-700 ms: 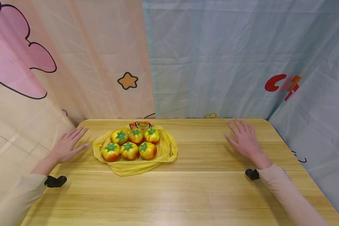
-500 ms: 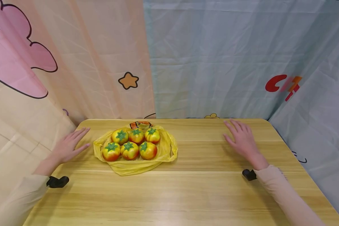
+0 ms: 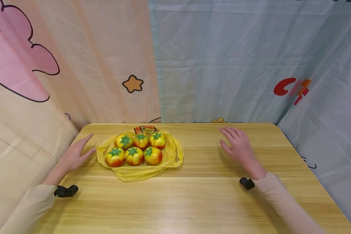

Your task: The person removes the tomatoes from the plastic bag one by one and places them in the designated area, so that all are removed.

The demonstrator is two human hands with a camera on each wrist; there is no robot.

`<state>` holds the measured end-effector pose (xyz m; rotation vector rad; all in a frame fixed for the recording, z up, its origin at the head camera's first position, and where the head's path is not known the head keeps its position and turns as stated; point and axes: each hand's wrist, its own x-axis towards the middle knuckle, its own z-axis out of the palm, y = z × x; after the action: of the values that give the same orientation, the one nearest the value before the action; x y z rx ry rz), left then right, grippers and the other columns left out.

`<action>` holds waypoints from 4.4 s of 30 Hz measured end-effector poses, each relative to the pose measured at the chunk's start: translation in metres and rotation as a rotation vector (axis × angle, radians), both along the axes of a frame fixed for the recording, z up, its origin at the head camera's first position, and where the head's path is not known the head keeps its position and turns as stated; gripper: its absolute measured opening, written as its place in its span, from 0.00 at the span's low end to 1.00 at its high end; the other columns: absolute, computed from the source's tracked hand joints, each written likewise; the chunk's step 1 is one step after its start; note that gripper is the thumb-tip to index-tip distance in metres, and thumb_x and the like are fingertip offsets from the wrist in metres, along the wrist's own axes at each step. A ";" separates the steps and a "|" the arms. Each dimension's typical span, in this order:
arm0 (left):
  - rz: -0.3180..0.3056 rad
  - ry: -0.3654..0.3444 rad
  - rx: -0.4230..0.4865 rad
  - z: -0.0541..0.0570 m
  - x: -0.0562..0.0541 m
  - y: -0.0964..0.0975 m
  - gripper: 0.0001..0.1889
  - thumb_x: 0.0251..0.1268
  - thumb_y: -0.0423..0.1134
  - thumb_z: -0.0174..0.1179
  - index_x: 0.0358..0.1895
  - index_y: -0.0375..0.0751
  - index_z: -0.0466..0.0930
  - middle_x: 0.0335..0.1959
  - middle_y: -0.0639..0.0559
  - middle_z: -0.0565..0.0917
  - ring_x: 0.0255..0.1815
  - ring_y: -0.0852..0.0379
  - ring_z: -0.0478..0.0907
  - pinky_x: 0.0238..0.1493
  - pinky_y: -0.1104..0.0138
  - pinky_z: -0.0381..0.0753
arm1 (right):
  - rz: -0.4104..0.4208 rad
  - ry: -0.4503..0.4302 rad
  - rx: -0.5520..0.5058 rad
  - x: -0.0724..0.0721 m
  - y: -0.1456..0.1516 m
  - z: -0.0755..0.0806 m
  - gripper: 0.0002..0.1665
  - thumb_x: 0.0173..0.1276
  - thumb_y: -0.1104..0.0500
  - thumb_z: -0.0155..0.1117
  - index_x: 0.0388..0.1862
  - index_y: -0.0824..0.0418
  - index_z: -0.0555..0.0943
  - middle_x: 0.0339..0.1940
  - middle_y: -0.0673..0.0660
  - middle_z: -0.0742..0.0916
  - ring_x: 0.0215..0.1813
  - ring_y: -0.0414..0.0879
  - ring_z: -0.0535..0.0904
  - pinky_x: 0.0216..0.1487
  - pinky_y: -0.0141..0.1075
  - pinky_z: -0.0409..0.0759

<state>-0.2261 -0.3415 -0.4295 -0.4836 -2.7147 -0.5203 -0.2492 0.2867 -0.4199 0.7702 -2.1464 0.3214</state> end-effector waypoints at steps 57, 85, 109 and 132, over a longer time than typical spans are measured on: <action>0.006 -0.340 0.480 -0.019 -0.027 0.048 0.28 0.70 0.41 0.56 0.70 0.38 0.63 0.72 0.34 0.61 0.74 0.32 0.53 0.71 0.36 0.49 | 0.238 -0.503 -0.204 0.024 -0.176 -0.002 0.41 0.56 0.49 0.74 0.66 0.59 0.71 0.60 0.58 0.79 0.56 0.52 0.77 0.57 0.49 0.79; 0.058 -0.358 0.563 -0.024 -0.025 0.052 0.28 0.68 0.40 0.59 0.68 0.36 0.65 0.71 0.33 0.64 0.75 0.34 0.53 0.73 0.39 0.47 | 0.365 -0.858 -0.390 0.019 -0.217 -0.019 0.41 0.52 0.56 0.78 0.64 0.63 0.71 0.59 0.62 0.79 0.52 0.55 0.78 0.53 0.49 0.80; 0.053 -0.370 0.597 -0.023 -0.029 0.051 0.28 0.67 0.38 0.60 0.68 0.33 0.65 0.70 0.30 0.64 0.74 0.34 0.53 0.74 0.40 0.47 | 0.328 -0.894 -0.363 0.021 -0.224 -0.024 0.41 0.51 0.56 0.78 0.63 0.62 0.71 0.58 0.59 0.80 0.53 0.51 0.78 0.54 0.43 0.80; 0.052 -0.365 0.629 -0.026 -0.026 0.053 0.28 0.67 0.34 0.59 0.68 0.32 0.64 0.71 0.32 0.63 0.75 0.36 0.52 0.74 0.41 0.47 | 0.318 -0.889 -0.348 0.020 -0.226 -0.029 0.38 0.51 0.55 0.78 0.61 0.58 0.75 0.57 0.57 0.80 0.52 0.48 0.77 0.54 0.41 0.79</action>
<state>-0.2519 -0.2889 -0.4556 -0.1550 -2.6589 -1.4997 -0.2290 0.0611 -0.4488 0.8509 -2.6324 1.3784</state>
